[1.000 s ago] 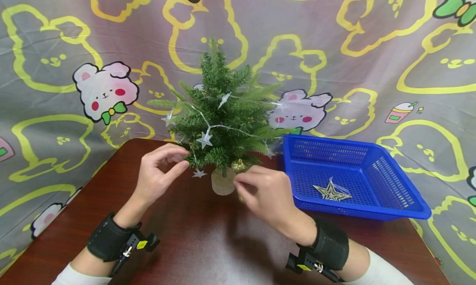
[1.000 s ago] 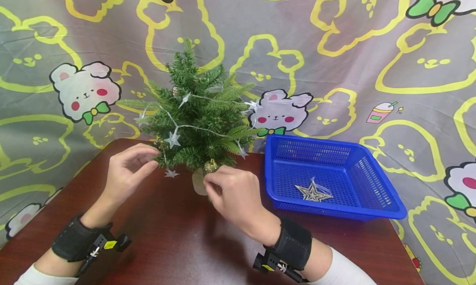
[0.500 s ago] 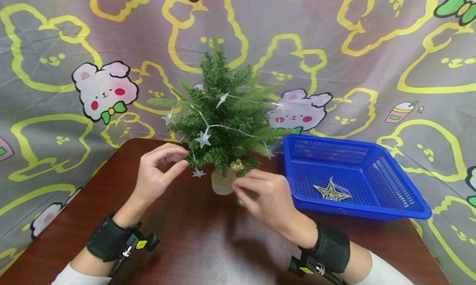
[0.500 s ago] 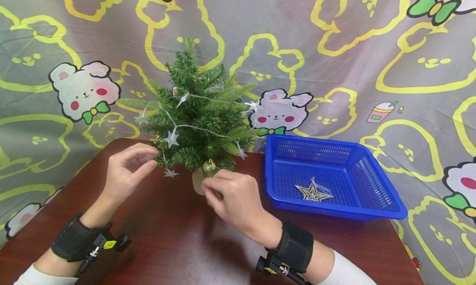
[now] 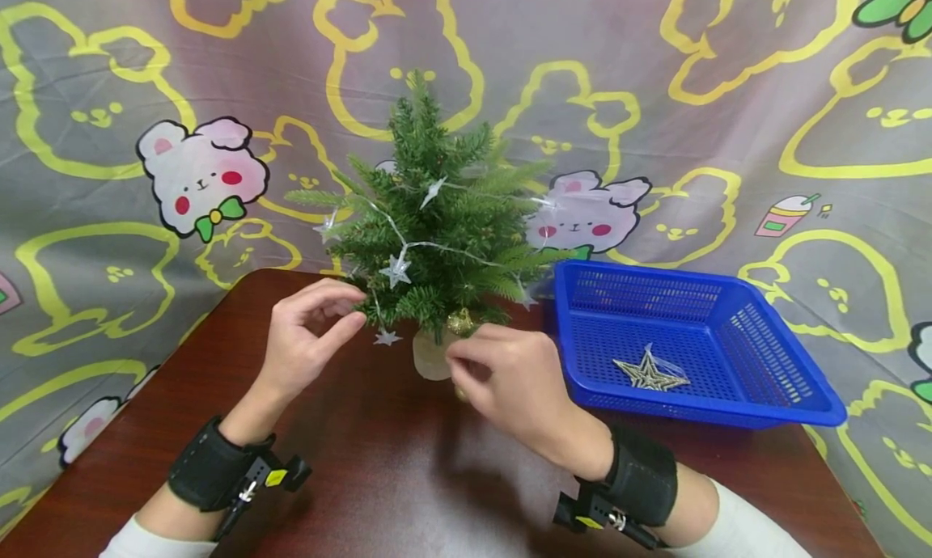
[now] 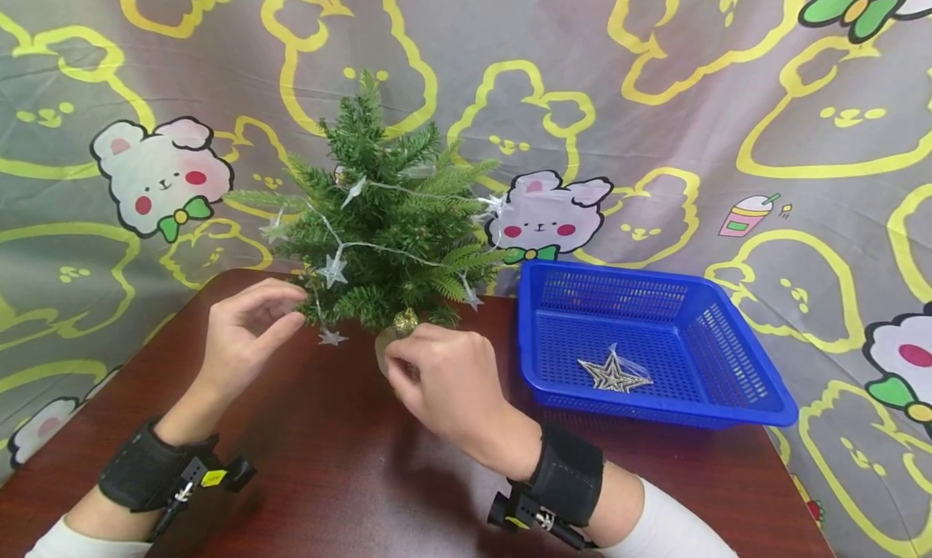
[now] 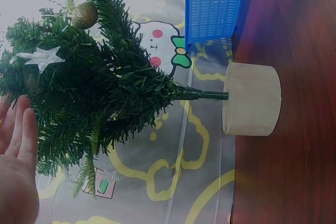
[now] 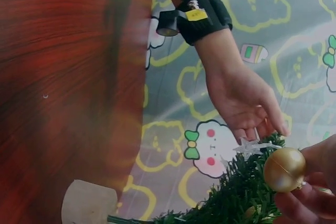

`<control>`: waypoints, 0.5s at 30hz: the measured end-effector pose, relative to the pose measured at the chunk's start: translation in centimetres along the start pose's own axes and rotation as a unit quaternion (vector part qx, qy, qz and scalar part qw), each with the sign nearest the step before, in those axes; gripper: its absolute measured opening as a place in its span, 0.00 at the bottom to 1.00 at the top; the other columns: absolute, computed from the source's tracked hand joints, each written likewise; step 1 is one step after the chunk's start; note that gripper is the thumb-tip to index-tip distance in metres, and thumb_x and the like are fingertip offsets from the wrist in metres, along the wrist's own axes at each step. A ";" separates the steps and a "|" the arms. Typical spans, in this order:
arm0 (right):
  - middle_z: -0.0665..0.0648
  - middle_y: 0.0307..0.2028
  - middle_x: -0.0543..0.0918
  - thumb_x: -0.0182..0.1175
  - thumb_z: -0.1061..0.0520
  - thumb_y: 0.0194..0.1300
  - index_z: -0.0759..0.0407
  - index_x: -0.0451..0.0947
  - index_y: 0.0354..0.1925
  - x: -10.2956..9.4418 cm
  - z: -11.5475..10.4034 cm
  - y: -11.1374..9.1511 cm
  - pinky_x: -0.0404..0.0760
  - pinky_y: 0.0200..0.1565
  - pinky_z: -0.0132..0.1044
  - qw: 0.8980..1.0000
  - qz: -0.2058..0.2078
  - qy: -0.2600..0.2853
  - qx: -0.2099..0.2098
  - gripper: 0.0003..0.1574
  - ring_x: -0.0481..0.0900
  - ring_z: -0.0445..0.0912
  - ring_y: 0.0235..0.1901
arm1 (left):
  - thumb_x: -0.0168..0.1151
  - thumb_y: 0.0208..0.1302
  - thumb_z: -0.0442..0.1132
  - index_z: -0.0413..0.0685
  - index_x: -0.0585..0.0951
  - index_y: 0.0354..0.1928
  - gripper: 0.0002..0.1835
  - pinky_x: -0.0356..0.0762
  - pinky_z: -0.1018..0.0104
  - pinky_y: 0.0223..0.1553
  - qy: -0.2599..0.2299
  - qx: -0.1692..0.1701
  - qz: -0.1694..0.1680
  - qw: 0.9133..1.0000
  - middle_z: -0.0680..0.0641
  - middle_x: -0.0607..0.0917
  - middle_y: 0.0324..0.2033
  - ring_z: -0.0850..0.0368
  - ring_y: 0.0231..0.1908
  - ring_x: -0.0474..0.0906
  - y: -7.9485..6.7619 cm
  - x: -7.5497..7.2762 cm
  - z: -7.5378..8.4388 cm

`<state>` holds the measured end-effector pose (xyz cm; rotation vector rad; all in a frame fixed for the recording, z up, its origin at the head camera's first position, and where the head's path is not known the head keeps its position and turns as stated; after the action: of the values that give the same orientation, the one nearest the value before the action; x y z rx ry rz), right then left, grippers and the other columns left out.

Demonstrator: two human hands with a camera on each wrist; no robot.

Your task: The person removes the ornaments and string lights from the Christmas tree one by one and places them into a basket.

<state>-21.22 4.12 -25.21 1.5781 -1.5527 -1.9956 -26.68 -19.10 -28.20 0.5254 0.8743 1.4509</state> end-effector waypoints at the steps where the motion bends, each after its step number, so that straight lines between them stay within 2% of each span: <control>1: 0.43 0.24 0.85 0.68 0.56 0.55 0.48 0.88 0.28 0.0 -0.1 0.0 0.75 0.23 0.30 1.000 0.001 -0.003 -0.008 0.03 0.79 0.34 0.21 | 0.65 0.55 0.21 0.35 0.84 0.42 0.12 0.75 0.75 0.28 0.001 0.001 0.000 1.000 0.57 0.86 0.36 0.65 0.31 0.81 0.0 0.0 0.0; 5: 0.43 0.24 0.85 0.68 0.56 0.55 0.48 0.88 0.29 0.0 -0.3 0.0 0.76 0.24 0.29 1.000 0.007 0.001 -0.015 0.03 0.79 0.34 0.21 | 0.65 0.56 0.22 0.35 0.84 0.42 0.11 0.75 0.75 0.28 0.003 0.002 -0.001 1.000 0.57 0.86 0.37 0.65 0.31 0.80 0.0 0.0 0.0; 10: 0.43 0.25 0.85 0.66 0.56 0.57 0.47 0.88 0.29 -0.2 0.3 0.2 0.76 0.26 0.30 0.999 0.006 0.015 0.029 0.05 0.80 0.33 0.24 | 0.65 0.56 0.22 0.34 0.84 0.42 0.11 0.76 0.75 0.29 -0.001 0.002 -0.001 1.000 0.57 0.86 0.37 0.65 0.31 0.81 -0.1 0.0 0.0; 15: 0.41 0.24 0.85 0.66 0.56 0.57 0.45 0.87 0.27 -0.2 0.7 0.2 0.75 0.26 0.31 0.999 -0.004 -0.002 0.054 0.05 0.79 0.32 0.24 | 0.65 0.56 0.22 0.33 0.84 0.42 0.11 0.76 0.76 0.30 -0.005 0.001 -0.003 1.000 0.57 0.86 0.37 0.65 0.32 0.81 -0.1 0.0 -0.1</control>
<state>-21.76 4.59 -24.95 1.6215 -1.6841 -1.9506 -26.71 -19.09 -28.30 0.5308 0.8693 1.4419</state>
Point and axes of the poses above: each hand's wrist, its own y-axis towards the middle knuckle, its own x-axis out of the palm, z = x × y, the point moved 7 cm from there along y, towards the middle knuckle
